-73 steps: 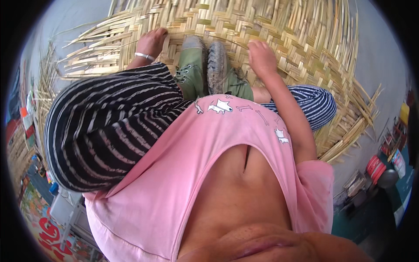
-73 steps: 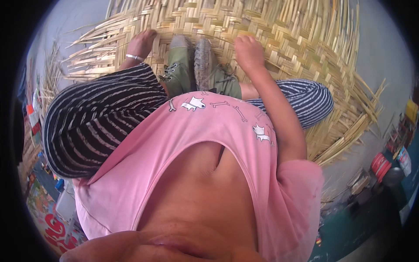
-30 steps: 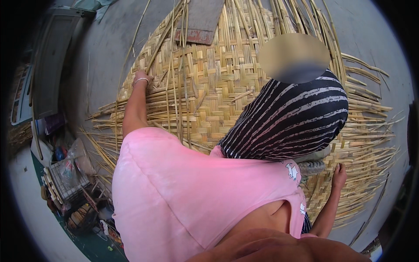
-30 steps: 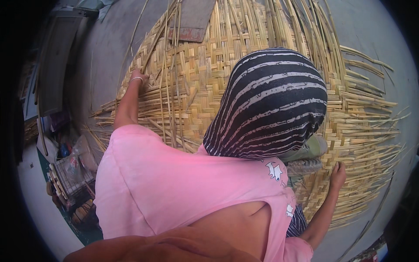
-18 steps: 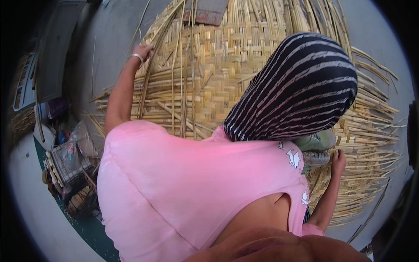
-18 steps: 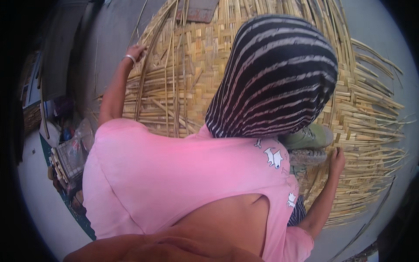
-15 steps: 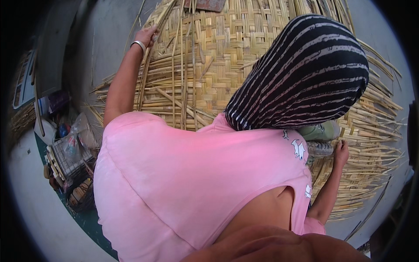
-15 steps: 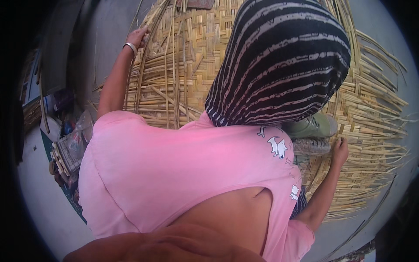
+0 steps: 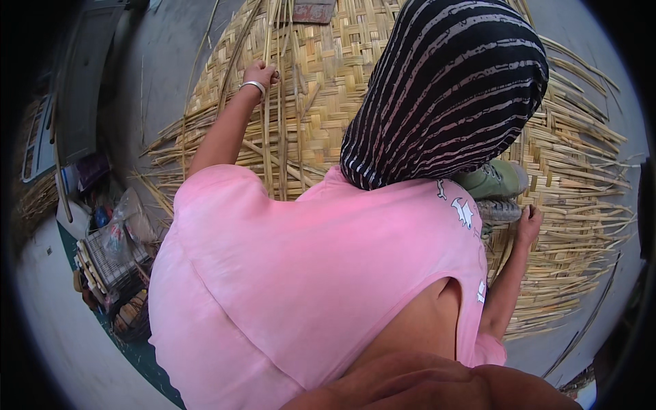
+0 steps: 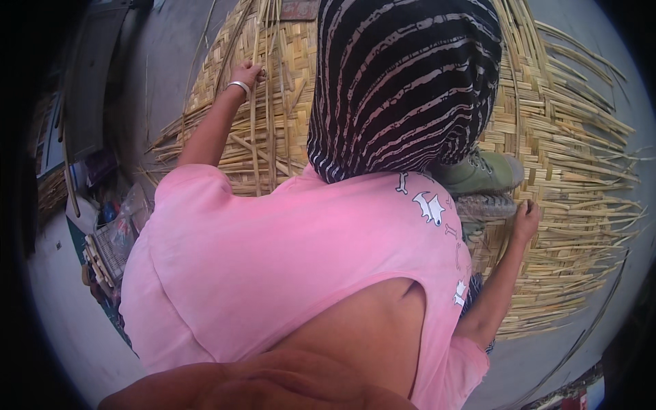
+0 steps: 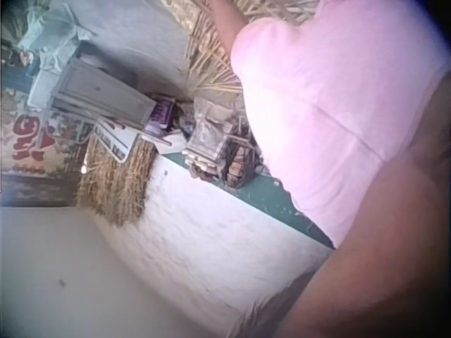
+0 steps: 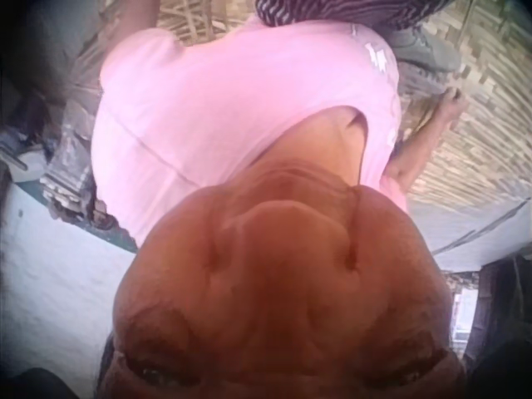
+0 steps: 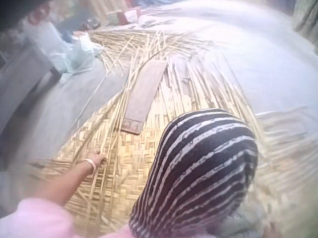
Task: The person sits on the floor and weaves a large circular mat or basket base using dried palm fronds. They interlace the fronds by hand, periodically adjusting the weave and pulling strands to tighten the pattern.
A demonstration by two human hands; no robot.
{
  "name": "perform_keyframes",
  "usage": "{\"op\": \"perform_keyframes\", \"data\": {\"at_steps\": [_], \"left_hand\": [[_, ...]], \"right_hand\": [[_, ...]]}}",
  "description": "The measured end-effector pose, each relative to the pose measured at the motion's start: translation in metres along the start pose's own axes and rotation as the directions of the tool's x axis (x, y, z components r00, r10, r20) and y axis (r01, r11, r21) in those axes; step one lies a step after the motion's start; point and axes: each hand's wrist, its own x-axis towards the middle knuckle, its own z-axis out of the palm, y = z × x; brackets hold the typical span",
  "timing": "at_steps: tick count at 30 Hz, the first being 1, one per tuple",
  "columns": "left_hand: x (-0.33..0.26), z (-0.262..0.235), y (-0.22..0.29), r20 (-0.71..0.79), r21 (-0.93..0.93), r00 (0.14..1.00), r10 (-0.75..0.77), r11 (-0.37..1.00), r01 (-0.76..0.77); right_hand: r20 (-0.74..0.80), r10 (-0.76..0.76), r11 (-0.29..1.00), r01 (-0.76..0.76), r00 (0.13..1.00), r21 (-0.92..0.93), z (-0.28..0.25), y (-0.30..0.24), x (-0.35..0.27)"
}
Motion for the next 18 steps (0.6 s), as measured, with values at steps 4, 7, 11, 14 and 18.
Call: {"op": "perform_keyframes", "data": {"at_steps": [4, 7, 11, 14, 18], "left_hand": [[0.058, 0.013, -0.047, -0.159, 0.561, 0.974, 0.161, 0.826, -0.044], [0.08, 0.014, -0.034, -0.226, 0.314, 0.971, 0.074, 0.949, 0.001], [0.103, 0.022, 0.018, -0.167, 0.034, 0.986, -0.027, 0.999, 0.033], [0.12, 0.009, 0.068, -0.146, -0.014, 0.986, -0.084, 0.996, 0.083], [0.131, -0.043, 0.128, -0.196, 0.002, 0.979, 0.055, 0.998, -0.056]], "right_hand": [[-0.036, 0.02, 0.999, -0.021, 0.999, -0.042, 0.004, 0.002, -0.004], [-0.061, 0.032, 0.999, -0.032, 0.998, 0.004, 0.006, -0.014, -0.011], [-0.062, 0.085, 0.996, -0.086, 0.994, -0.017, 0.001, -0.026, -0.019], [-0.074, 0.076, 0.997, -0.078, 0.994, -0.022, 0.0, -0.024, -0.019], [-0.065, 0.085, 0.996, -0.087, 0.994, -0.021, 0.001, -0.031, -0.018]]}}
